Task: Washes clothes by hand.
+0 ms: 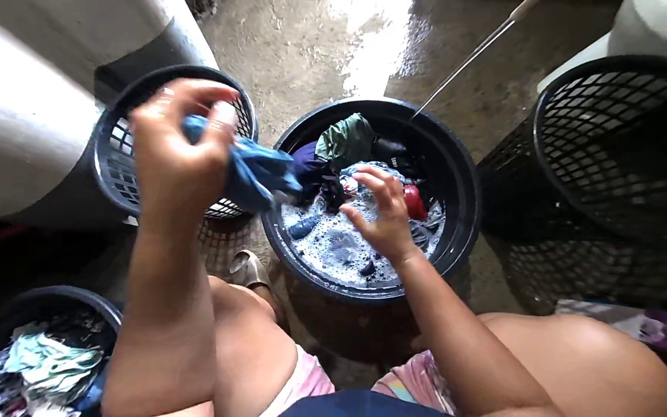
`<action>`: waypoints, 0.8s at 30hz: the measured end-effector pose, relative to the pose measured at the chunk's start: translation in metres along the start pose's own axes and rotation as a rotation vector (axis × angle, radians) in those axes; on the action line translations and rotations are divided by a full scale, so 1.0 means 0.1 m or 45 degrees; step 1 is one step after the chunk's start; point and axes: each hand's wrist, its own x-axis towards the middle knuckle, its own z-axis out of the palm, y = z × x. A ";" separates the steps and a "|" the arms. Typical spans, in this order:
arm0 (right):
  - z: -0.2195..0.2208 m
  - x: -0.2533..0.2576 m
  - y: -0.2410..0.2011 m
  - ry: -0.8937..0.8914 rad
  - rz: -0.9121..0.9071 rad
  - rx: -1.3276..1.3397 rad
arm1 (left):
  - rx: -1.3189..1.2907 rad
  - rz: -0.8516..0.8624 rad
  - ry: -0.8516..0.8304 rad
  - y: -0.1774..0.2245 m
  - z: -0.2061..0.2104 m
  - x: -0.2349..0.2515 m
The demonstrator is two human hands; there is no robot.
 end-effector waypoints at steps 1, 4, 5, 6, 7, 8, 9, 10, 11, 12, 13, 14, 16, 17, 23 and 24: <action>-0.01 -0.01 0.15 -0.132 0.269 -0.026 | 0.107 0.001 0.164 -0.13 -0.13 0.02; 0.23 -0.29 0.58 -0.547 0.914 0.004 | 0.278 -0.166 0.086 -0.45 -0.10 0.02; 0.35 -0.44 0.70 -0.651 1.000 -0.028 | 0.295 -0.226 -0.040 -0.48 0.00 0.01; 0.46 -0.57 0.78 -0.750 1.054 -0.082 | 0.324 -0.288 -0.181 -0.49 0.11 0.01; 0.55 -0.68 0.82 -0.850 1.092 -0.162 | 0.348 -0.340 -0.331 -0.48 0.24 0.00; 0.60 -0.72 0.83 -0.944 1.119 -0.232 | 0.345 -0.366 -0.463 -0.47 0.37 -0.01; 0.61 -0.71 0.81 -1.009 1.142 -0.249 | 0.340 -0.356 -0.588 -0.47 0.52 -0.03; 0.58 -0.66 0.78 -1.038 1.162 -0.201 | 0.333 -0.331 -0.719 -0.47 0.67 -0.07; 0.52 -0.58 0.76 -1.030 1.176 -0.095 | 0.323 -0.303 -0.841 -0.46 0.83 -0.13; 0.46 -0.48 0.71 -0.983 1.177 0.026 | 0.316 -0.277 -0.952 -0.44 0.99 -0.19; 0.38 -0.36 0.64 -0.916 1.157 0.143 | 0.307 -0.258 -1.061 -0.42 1.16 -0.27; 0.27 -0.23 0.53 -0.846 1.113 0.248 | 0.279 -0.242 -1.169 -0.41 1.31 -0.34; 0.00 0.02 0.27 -0.713 0.960 0.444 | 0.179 -0.249 -1.339 -0.39 1.58 -0.48; -0.13 0.12 0.15 -0.643 0.884 0.542 | 0.131 -0.274 -1.384 -0.38 1.68 -0.54; -0.63 0.27 -0.33 -0.132 0.568 0.981 | -0.364 -0.459 -1.319 -0.30 1.90 -0.71; -0.66 0.26 -0.34 -0.079 0.525 1.025 | -0.443 -0.502 -1.289 -0.24 1.88 -0.71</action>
